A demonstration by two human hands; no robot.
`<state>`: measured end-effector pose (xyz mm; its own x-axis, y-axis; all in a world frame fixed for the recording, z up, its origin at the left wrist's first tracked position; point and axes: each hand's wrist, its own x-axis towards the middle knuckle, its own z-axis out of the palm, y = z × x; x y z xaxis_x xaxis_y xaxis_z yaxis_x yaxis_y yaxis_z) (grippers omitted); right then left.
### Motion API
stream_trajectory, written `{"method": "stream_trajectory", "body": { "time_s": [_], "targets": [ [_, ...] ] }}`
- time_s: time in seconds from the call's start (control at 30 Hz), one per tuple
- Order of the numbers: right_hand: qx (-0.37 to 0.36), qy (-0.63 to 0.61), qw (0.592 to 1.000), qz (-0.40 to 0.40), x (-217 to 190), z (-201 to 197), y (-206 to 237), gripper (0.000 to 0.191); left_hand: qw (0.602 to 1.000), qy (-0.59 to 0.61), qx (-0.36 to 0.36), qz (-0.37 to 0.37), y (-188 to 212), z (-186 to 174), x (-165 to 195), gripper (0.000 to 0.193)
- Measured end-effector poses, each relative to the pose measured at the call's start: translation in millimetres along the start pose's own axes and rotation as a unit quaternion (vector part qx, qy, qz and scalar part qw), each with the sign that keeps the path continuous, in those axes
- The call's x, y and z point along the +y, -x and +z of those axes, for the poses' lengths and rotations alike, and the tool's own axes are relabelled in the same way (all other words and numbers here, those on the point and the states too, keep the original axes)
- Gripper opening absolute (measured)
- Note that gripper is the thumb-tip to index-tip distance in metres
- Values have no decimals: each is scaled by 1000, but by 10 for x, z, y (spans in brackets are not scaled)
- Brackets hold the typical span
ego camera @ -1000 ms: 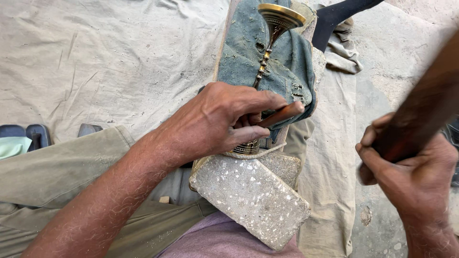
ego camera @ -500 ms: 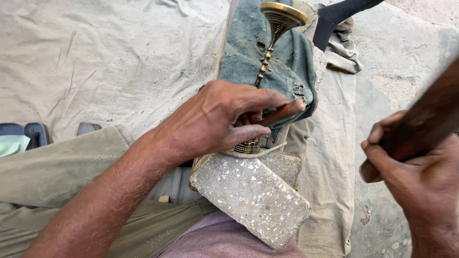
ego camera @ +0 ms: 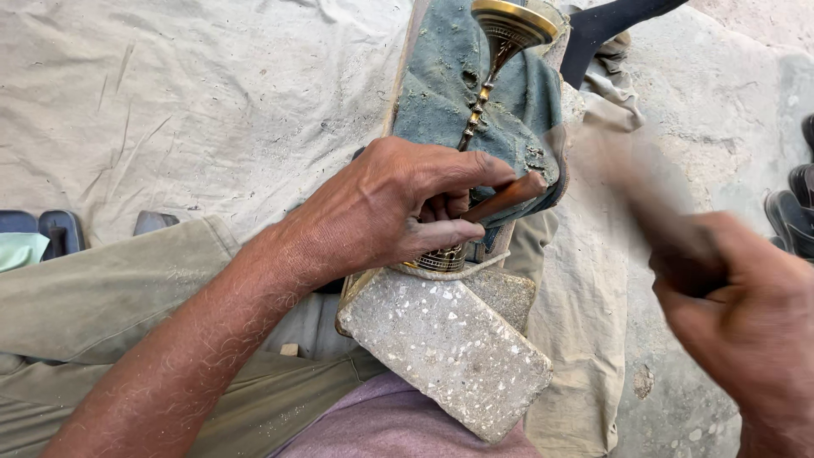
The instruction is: The person sits on the ground holding a wooden punch against the base of an ornate brass object resting on a stone block, and repeatedly strikes the punch with a wooden mallet to shape the metal. They reposition the punch around the object's base and continue hammering.
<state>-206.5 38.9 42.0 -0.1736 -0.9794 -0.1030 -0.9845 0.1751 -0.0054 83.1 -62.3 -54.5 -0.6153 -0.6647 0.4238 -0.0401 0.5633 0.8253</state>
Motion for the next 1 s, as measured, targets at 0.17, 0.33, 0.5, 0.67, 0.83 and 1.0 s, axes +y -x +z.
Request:
{"method": "stream_trajectory", "body": {
  "time_s": [0.17, 0.33, 0.5, 0.67, 0.83, 1.0],
  "targets": [
    [56, -146, 987, -26, -30, -31, 8, 24, 1000, -3, -3, -11, -2, -20, 6, 57],
    [64, -168, 983, -42, 5, 11, 18, 21, 999, 8, -13, -28, -3, -32, 1, 54],
    [93, -184, 975, -84, 154, 94, 20, 25, 1000, 4, -5, -14, -29, -30, -5, 55],
    [68, -141, 984, -84, 186, 118, -12, 25, 1000, 0, -6, 1, -22, -66, 8, 54],
    [58, -227, 972, -7, 67, 78, -20, 25, 1000, 0, -11, -22, -40, -69, 14, 54],
    [73, -397, 914, 29, -4, 45, 5, 32, 1000, -10, 0, -10, -56, -53, 22, 56]
  ]
}}
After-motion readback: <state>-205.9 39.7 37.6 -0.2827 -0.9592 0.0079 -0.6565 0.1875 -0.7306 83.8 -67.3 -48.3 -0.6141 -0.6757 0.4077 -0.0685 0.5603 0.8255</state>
